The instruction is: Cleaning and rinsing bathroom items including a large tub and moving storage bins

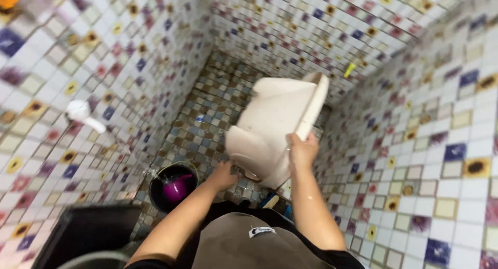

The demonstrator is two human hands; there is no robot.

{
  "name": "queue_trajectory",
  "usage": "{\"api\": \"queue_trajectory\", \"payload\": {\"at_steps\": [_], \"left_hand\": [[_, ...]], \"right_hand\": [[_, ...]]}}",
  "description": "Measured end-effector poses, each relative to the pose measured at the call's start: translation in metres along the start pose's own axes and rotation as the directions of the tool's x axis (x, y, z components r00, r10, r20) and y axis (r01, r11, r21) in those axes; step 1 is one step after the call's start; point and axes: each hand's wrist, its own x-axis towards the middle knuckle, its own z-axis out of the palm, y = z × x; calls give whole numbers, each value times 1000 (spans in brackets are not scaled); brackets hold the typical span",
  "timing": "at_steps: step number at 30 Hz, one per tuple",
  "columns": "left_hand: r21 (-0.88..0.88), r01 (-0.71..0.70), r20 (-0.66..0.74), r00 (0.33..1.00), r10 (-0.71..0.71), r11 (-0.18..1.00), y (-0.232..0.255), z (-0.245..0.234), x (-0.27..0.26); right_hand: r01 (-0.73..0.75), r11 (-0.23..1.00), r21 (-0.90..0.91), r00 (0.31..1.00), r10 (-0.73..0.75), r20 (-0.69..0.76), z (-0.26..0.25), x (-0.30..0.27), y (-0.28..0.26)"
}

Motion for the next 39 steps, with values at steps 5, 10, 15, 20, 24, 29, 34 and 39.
{"api": "queue_trajectory", "payload": {"at_steps": [5, 10, 15, 20, 24, 29, 34, 39], "left_hand": [[60, 51, 51, 997, -54, 997, 9, -26, 1], [-111, -11, 89, 996, 21, 994, -1, -33, 31], [-175, -70, 38, 996, 78, 982, -16, -72, 50], [-256, -64, 7, 998, 68, 965, -18, -157, 40], [-301, 88, 125, 991, -52, 949, 15, -247, -13], [-516, 87, 34, 996, -81, 852, -38, -266, 37], [-900, 376, 315, 910, -268, 221, -22, -286, 27], [-875, 452, 482, 790, -378, -171, -13, -257, 100]], "right_hand": [[-54, 998, -17, 997, 54, 53, 24, -43, -22], [-62, 998, 30, 990, 57, 130, 55, -57, -55], [-72, 997, -41, 980, 78, 181, 110, -38, -45], [-115, 988, -101, 983, 128, 132, 163, -52, -101], [-74, 995, -67, 985, 84, 154, 194, -54, -120], [-27, 999, 34, 988, 22, 150, 205, -63, -156], [-16, 974, 225, 984, -25, 177, 195, -50, -200], [25, 929, 368, 966, -117, 230, 157, -27, -229]]}}
